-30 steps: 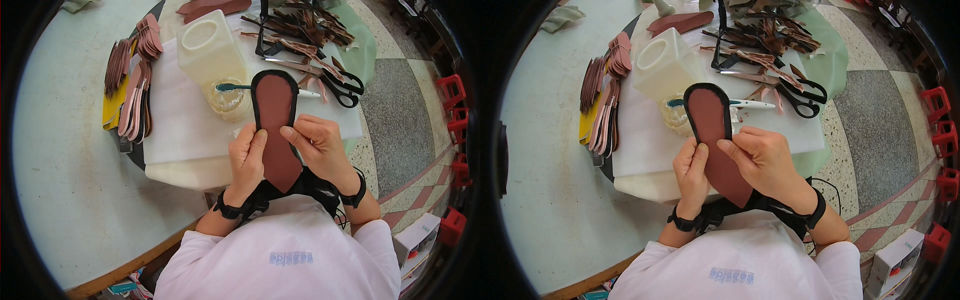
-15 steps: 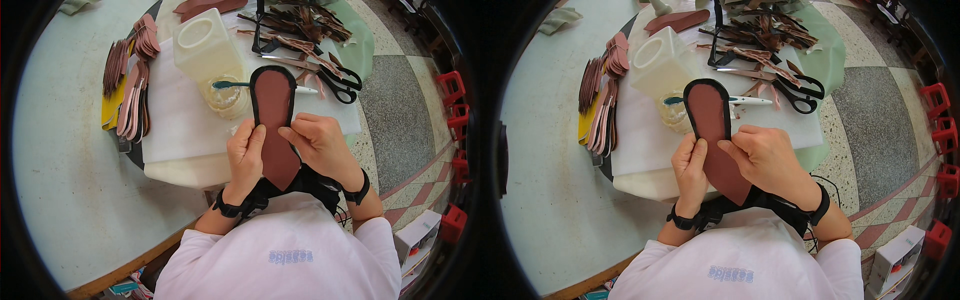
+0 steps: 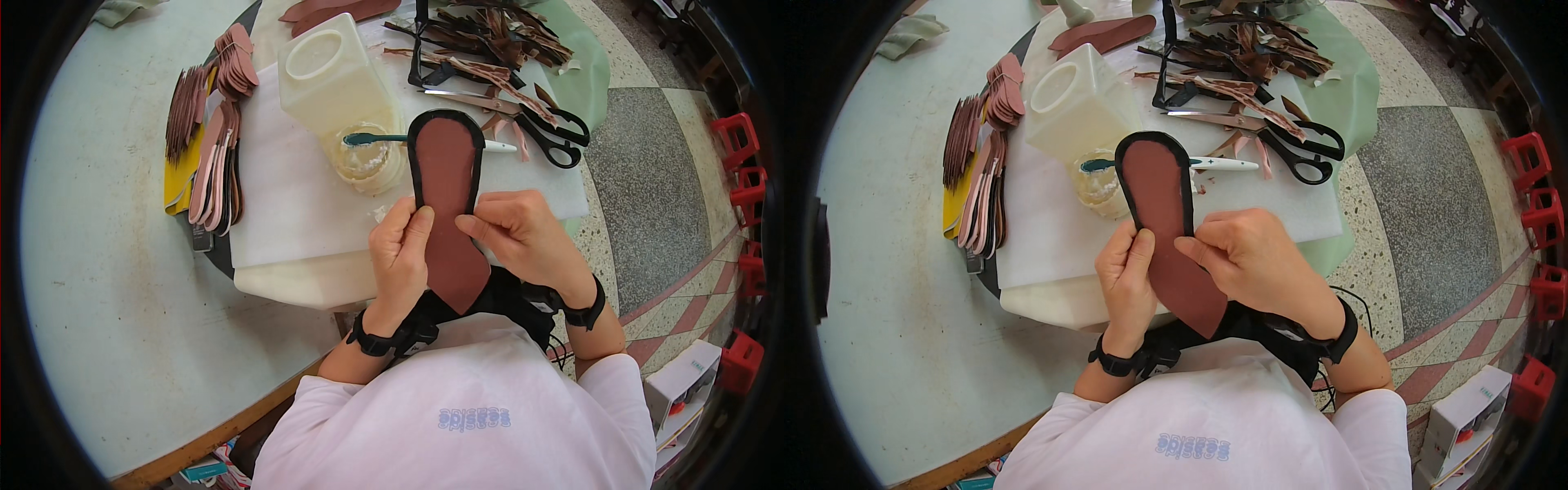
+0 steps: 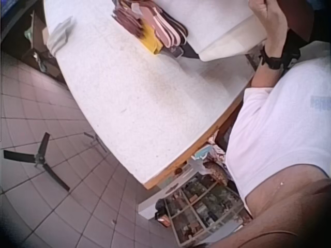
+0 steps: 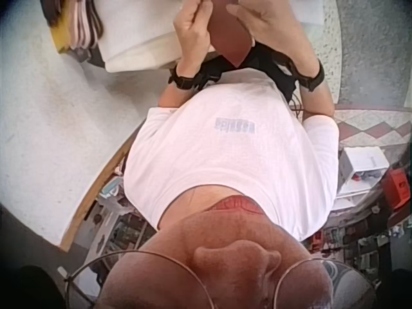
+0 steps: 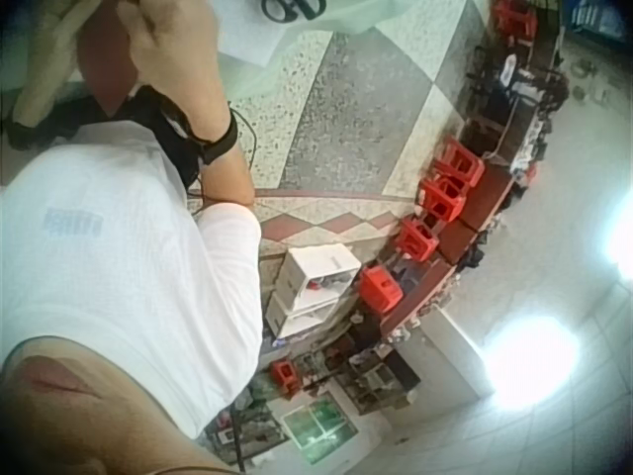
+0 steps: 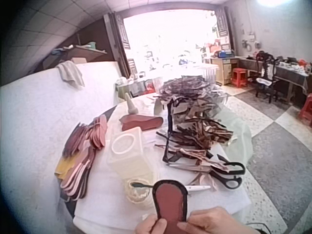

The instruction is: The person presses a pink strip onto the edge of a shoe sole, trims the excess with shears, and applies adhesive using a toothbrush. They then wipe the sole, press a black strip onto the edge, and trim the excess before stacking it.

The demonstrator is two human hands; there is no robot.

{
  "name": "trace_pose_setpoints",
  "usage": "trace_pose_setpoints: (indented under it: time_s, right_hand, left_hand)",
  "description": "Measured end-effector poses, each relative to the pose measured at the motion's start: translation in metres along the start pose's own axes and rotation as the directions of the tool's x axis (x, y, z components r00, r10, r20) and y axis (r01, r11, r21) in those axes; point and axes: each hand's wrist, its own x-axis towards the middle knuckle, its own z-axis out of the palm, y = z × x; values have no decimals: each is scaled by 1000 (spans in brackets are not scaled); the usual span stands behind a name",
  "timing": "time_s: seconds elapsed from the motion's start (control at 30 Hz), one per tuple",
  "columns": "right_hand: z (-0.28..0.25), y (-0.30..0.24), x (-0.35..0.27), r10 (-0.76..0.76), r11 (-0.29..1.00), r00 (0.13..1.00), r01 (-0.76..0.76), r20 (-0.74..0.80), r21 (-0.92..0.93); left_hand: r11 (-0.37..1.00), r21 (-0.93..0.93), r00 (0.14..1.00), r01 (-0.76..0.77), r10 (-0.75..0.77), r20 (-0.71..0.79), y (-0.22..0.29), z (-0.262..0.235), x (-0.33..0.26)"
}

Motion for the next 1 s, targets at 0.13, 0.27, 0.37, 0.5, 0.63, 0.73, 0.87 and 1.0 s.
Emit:
trace_pose_setpoints:
  time_s: [0.13, 0.27, 0.37, 0.5, 0.63, 0.73, 0.87, 1.0]
  right_hand:
    - [3, 2, -2, -7, 998, 1000, 7, 12, 61]
    - [5, 2, -5, -9, 996, 1000, 8, 5, 90]
    - [9, 4, -10, -1, 993, 1000, 4, -24, 118]
    - [13, 8, -15, 24, 985, 1000, -24, -1, 168]
    - [15, 8, -22, 51, 971, 998, -44, -24, 236]
    - [12, 8, -24, 40, 971, 999, -35, -16, 238]
    - [14, 9, -31, 86, 960, 996, -76, -25, 271]
    - [20, 5, -34, 76, 973, 988, -44, -136, 225]
  left_hand:
    - [1000, -25, 1000, 13, -14, -9, 4, 3, 1]
    - [999, -40, 1000, -25, 24, -15, 1, 2, -2]
    - [997, -70, 999, -22, 20, -30, -2, 4, -2]
    - [987, -159, 999, 7, -12, -30, -5, 4, -2]
    - [975, -216, 999, 51, -53, -3, -11, 8, -4]
    - [962, -244, 990, 121, -135, -41, -8, 9, -7]
    - [993, -89, 996, 72, -67, 56, -24, 0, -12]
    - [983, -138, 992, 121, -116, 41, -17, 7, -13]
